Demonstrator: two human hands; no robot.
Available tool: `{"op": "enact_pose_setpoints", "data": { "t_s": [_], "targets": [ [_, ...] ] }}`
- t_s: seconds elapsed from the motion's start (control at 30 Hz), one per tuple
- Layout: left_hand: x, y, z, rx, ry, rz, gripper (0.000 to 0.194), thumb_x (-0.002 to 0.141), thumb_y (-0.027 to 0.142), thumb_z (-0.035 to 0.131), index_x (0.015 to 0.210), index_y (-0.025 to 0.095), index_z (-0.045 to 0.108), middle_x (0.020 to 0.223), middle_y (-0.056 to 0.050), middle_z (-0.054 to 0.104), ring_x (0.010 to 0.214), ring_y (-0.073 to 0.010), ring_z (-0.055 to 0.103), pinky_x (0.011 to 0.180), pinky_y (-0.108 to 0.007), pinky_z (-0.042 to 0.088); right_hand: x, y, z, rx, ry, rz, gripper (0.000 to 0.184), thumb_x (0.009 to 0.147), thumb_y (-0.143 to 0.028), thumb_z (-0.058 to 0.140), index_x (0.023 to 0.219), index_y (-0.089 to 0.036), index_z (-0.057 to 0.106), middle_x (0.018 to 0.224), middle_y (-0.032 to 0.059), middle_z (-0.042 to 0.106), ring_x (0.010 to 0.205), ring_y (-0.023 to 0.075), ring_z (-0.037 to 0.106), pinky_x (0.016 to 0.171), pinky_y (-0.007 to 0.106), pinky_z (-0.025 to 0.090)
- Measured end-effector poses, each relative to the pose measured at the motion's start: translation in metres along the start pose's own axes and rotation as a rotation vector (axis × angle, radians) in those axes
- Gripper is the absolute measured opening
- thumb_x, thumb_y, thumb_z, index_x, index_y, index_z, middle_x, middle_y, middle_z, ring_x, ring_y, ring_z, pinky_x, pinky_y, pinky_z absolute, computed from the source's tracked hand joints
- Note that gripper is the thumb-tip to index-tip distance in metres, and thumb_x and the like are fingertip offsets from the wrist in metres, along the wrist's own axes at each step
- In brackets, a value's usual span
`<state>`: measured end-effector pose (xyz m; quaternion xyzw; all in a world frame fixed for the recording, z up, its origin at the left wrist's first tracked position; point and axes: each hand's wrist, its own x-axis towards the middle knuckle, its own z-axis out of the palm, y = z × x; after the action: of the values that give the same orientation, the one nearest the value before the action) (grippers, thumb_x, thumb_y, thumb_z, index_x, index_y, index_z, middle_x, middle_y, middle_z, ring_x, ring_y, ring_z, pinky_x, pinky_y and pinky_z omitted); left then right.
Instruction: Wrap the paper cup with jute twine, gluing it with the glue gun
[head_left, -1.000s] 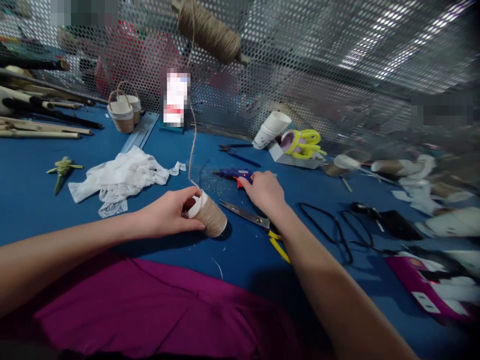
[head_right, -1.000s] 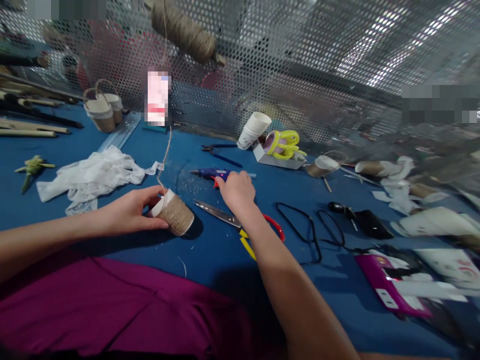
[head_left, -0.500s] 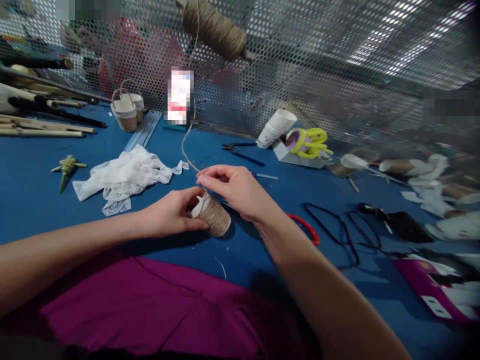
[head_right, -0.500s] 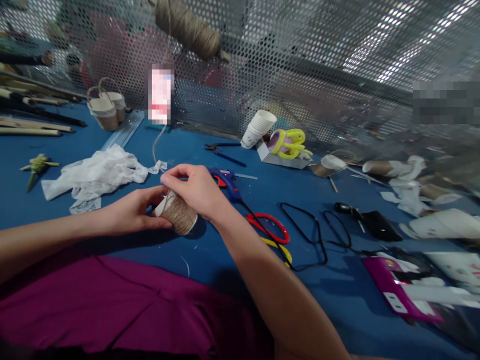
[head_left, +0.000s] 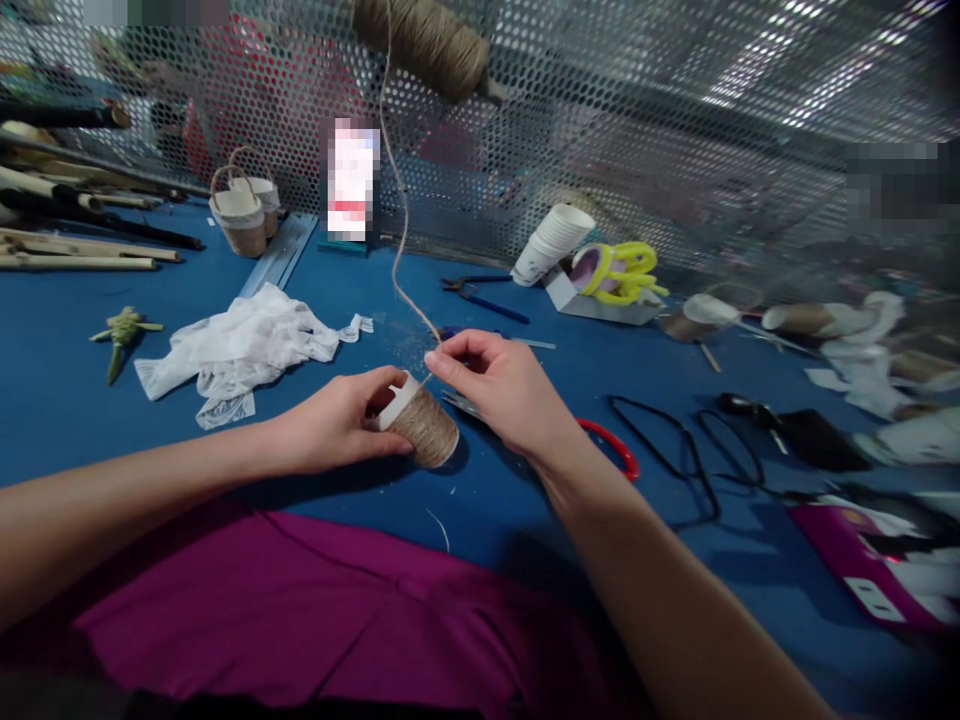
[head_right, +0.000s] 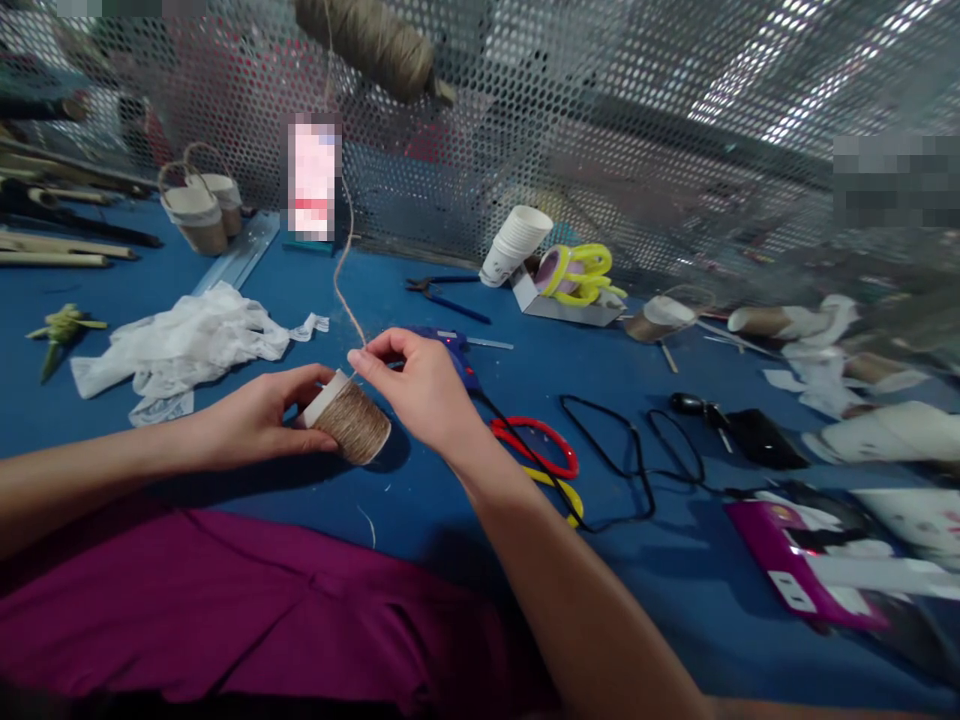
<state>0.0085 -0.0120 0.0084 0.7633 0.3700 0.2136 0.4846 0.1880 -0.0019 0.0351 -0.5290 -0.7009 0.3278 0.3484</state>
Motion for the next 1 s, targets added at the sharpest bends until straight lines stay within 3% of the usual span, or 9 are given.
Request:
{"op": "enact_pose_setpoints", "data": {
  "t_s": [0.77,1.0],
  "targets": [
    [0.0,0.001,0.0,-0.003,0.004,0.026,0.027,0.073,0.019,0.061,0.096,0.016,0.048,0.089,-0.002,0.064,0.082,-0.0167,0.061,0.074,-0.029,0.047,0.002,0.021,0.015,0.069,-0.066,0.056,0.022,0.076,-0.036,0.057,0.067,-0.017,0.052,0.062,-0.003,0.05,0.056,0.0101,0.043,0.055,0.026,0.037],
    [0.0,0.0,0.001,0.034,0.009,0.036,0.027,0.073,0.02,0.062,0.097,0.014,0.049,0.086,-0.002,0.062,0.078,-0.0154,0.058,0.072,-0.027,0.046,0.004,0.025,0.019,0.186,-0.083,0.063,0.022,0.075,-0.037,0.057,0.068,-0.019,0.049,0.063,-0.004,0.047,0.057,0.0099,0.041,0.054,0.026,0.035]
  ]
}}
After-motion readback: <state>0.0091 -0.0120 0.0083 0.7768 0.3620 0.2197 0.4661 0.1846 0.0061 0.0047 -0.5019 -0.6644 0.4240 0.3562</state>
